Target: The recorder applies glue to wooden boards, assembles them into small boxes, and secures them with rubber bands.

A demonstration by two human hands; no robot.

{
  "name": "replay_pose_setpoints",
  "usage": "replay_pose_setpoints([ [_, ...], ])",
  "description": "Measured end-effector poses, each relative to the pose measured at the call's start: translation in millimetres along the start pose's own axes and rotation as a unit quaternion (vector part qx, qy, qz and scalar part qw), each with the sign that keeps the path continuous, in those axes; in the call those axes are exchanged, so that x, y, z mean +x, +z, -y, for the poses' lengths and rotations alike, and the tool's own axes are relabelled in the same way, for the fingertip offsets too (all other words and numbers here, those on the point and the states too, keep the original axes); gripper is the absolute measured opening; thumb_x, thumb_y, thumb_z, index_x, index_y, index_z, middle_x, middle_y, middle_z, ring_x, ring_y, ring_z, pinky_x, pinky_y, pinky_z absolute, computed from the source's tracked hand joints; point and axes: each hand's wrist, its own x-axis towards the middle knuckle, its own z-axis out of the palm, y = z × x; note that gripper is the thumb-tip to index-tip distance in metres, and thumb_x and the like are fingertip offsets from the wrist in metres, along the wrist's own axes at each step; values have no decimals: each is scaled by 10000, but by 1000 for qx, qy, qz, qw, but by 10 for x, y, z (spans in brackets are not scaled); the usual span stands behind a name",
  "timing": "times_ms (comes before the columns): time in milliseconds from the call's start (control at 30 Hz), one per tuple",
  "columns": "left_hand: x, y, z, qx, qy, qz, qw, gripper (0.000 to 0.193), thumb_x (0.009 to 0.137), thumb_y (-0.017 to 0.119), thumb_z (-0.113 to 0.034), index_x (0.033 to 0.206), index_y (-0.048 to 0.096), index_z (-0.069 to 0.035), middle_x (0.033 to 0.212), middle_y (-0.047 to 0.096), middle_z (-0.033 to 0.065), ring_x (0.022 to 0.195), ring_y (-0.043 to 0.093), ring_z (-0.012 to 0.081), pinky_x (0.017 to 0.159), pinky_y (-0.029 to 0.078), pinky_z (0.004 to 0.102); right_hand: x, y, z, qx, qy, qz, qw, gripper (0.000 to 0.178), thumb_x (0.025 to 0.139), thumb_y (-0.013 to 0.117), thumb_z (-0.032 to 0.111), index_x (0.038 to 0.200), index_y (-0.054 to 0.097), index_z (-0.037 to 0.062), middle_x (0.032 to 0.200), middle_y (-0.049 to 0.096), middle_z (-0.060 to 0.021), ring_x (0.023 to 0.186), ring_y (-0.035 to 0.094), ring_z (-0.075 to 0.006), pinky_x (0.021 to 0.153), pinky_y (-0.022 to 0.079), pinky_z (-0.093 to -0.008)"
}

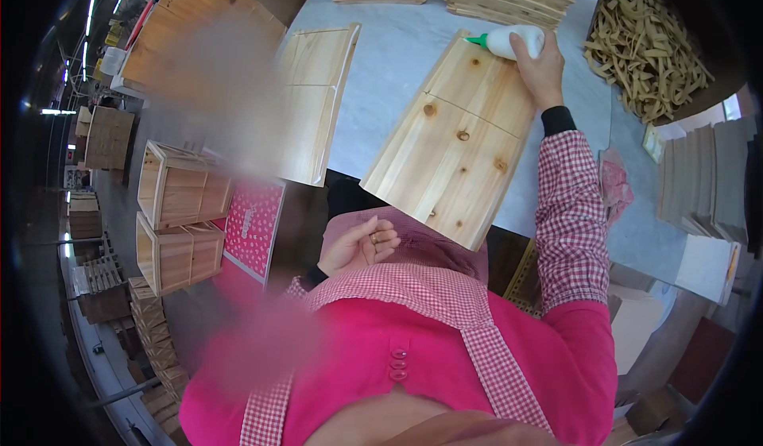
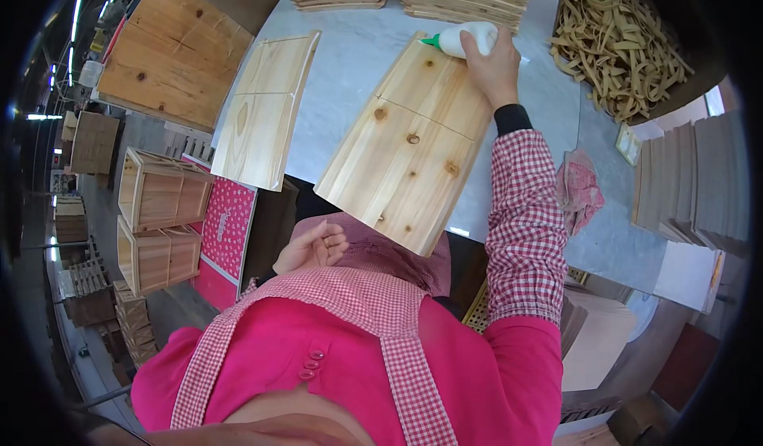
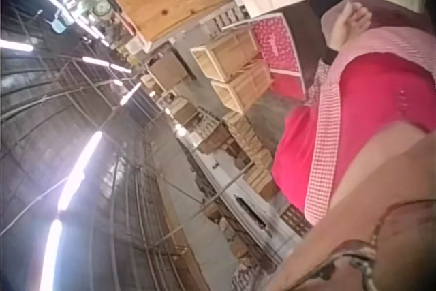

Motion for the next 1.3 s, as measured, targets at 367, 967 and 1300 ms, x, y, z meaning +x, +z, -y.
replay_pose_setpoints([
  [367, 562, 397, 98, 28, -40, 35, 998, 507, 998, 465, -309, 1376, 344, 6, 1362, 452, 196, 1287, 444, 299, 1087, 376, 448, -297, -1086, -176, -114, -77, -53, 989, 463, 806, 721, 336, 1075, 569, -8, 956, 659, -182, 819, 659, -296, 712, 521, -378],
  [967, 672, 460, 190, 15, 5, 38, 999, 516, 975, 519, -319, 1359, 362, -10, 1347, 479, 162, 1245, 489, 291, 1065, 409, 436, -1141, -13, 597, 68, -29, 17, 997, 439, 780, 746, 298, 1030, 560, -11, 894, 659, -195, 754, 670, -299, 671, 529, -373],
  [1300, 700, 485, 250, 14, 15, 25, 999, 494, 958, 560, -304, 1330, 399, -21, 1300, 513, 171, 1213, 516, 286, 1043, 424, 454, -1337, -1007, 430, -25, -72, 13, 997, 392, 776, 746, 258, 1031, 576, 13, 860, 666, -184, 767, 676, -298, 683, 527, -376],
])
